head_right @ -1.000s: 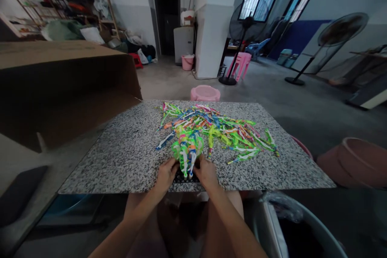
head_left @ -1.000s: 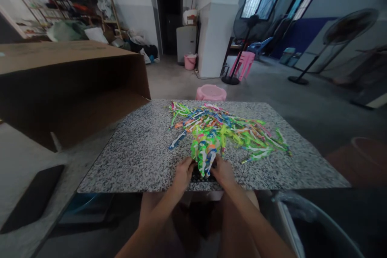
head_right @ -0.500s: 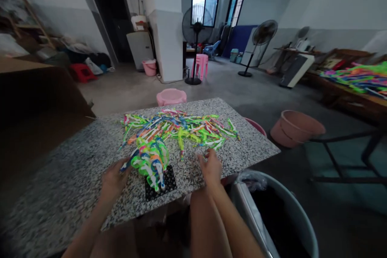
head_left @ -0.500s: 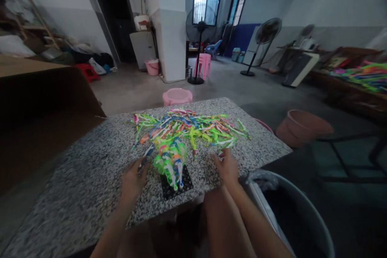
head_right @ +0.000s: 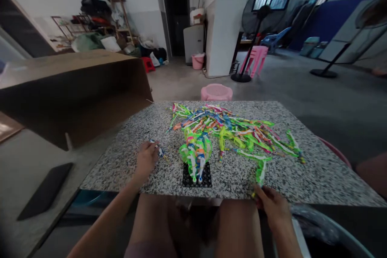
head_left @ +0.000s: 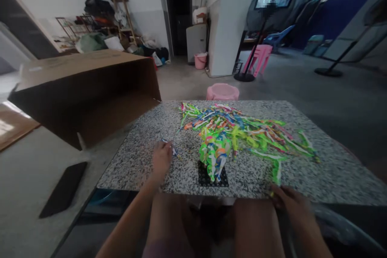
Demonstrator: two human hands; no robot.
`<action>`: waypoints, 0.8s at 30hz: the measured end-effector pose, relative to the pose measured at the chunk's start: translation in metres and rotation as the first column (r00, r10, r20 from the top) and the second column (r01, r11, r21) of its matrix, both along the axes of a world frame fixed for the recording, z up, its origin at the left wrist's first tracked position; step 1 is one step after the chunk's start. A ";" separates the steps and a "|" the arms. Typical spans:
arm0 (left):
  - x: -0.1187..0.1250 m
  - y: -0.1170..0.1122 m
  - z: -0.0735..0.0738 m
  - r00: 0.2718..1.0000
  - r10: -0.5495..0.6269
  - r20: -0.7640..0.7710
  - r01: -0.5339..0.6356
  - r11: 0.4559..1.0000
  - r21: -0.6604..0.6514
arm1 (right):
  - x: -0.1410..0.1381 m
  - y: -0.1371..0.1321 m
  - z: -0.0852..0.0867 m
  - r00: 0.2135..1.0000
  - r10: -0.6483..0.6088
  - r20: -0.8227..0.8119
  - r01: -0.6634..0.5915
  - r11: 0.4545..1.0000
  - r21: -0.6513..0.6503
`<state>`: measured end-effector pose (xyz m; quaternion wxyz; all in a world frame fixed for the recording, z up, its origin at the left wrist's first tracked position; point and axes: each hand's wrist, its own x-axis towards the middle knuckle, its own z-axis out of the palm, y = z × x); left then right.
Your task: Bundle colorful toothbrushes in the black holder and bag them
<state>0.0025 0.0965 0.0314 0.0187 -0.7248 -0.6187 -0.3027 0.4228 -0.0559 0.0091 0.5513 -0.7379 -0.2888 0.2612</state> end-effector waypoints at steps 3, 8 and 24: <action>0.053 -0.014 0.000 0.997 0.079 0.004 -0.077 0.988 -0.136 | -0.026 -0.003 0.013 0.978 0.040 -0.206 -0.032 0.999 0.040; 0.064 -0.036 -0.004 0.964 0.242 0.108 -0.249 0.967 0.058 | -0.050 0.002 0.025 0.983 0.032 -0.182 -0.004 0.988 0.152; 0.010 -0.046 -0.003 0.912 0.248 0.326 -0.123 0.925 -0.360 | -0.140 0.062 0.031 0.654 0.526 0.544 -0.435 0.849 -0.299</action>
